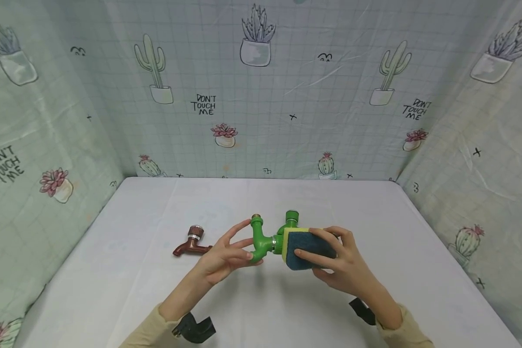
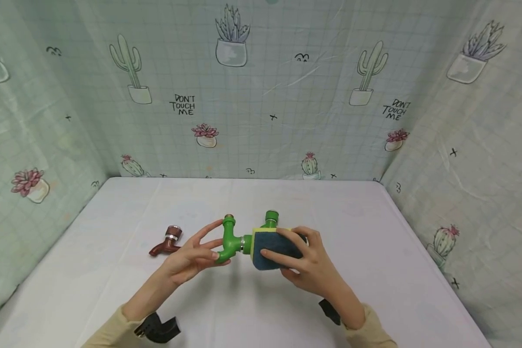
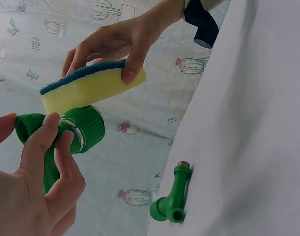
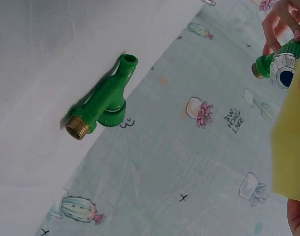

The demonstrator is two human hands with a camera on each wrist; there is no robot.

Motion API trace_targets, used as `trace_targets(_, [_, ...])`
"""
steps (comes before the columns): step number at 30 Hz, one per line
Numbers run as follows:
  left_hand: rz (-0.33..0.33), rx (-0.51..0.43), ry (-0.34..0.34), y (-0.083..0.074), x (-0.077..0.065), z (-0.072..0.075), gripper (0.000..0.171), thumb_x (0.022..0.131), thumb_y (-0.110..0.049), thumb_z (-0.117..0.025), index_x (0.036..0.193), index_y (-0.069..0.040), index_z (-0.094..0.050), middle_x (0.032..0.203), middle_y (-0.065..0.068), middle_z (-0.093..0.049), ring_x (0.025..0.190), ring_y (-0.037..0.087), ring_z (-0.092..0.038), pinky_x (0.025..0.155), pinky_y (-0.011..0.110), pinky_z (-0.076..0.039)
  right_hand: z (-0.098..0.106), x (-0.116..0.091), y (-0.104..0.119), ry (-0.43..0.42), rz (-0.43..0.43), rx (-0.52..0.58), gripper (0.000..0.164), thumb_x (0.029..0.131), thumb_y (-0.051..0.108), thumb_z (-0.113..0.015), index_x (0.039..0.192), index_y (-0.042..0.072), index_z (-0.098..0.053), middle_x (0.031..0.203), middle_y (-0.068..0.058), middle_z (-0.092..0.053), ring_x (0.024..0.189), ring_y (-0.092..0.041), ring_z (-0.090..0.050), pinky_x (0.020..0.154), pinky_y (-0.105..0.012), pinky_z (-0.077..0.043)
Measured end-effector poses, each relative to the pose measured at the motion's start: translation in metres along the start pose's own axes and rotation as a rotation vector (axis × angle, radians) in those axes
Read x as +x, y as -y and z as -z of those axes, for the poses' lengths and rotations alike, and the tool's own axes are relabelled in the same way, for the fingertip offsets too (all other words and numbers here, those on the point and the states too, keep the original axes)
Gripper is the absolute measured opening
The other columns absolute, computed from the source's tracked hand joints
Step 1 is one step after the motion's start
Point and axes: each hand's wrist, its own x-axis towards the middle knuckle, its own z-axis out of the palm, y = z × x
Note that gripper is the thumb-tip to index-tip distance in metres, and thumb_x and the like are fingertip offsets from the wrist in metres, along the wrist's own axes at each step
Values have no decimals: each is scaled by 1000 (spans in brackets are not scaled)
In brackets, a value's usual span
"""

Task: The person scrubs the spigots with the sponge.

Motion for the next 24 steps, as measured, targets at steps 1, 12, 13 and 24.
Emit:
trace_targets(1, [2,-2,-2,0,0,0,85,76,19,-45,144,-18,-10,140,30,-17,98,23,-60,88,45,-46,0,0,0,9,-2,3,33,82,34,-56,114,30,-60,121,-17,-50,100,-34,-38,73,-48,-38])
trace_targets(12, [31,-52,-46,3,3,-5,77,81,13,-44,143,-15,-8,139,30,-17,97,22,-60,88,41,-47,-11,11,7,10,72,-9,34,82,30,-56,116,32,-58,122,-14,-51,101,-33,-39,76,-46,-37])
trace_targets(13, [32,-56,-50,3,3,-6,76,81,12,-44,143,-14,-8,139,30,-17,96,21,-60,87,40,-47,-12,13,8,3,82,-11,32,86,30,-49,116,33,-58,122,-14,-52,101,-32,-39,76,-46,-36])
trace_targets(24, [-7,54,-35,6,5,-1,88,76,14,-52,142,-22,-5,137,28,-22,92,21,-62,86,44,-48,-15,5,6,-29,72,-47,33,91,28,-35,113,35,-59,120,-12,-52,103,-32,-37,76,-46,-36])
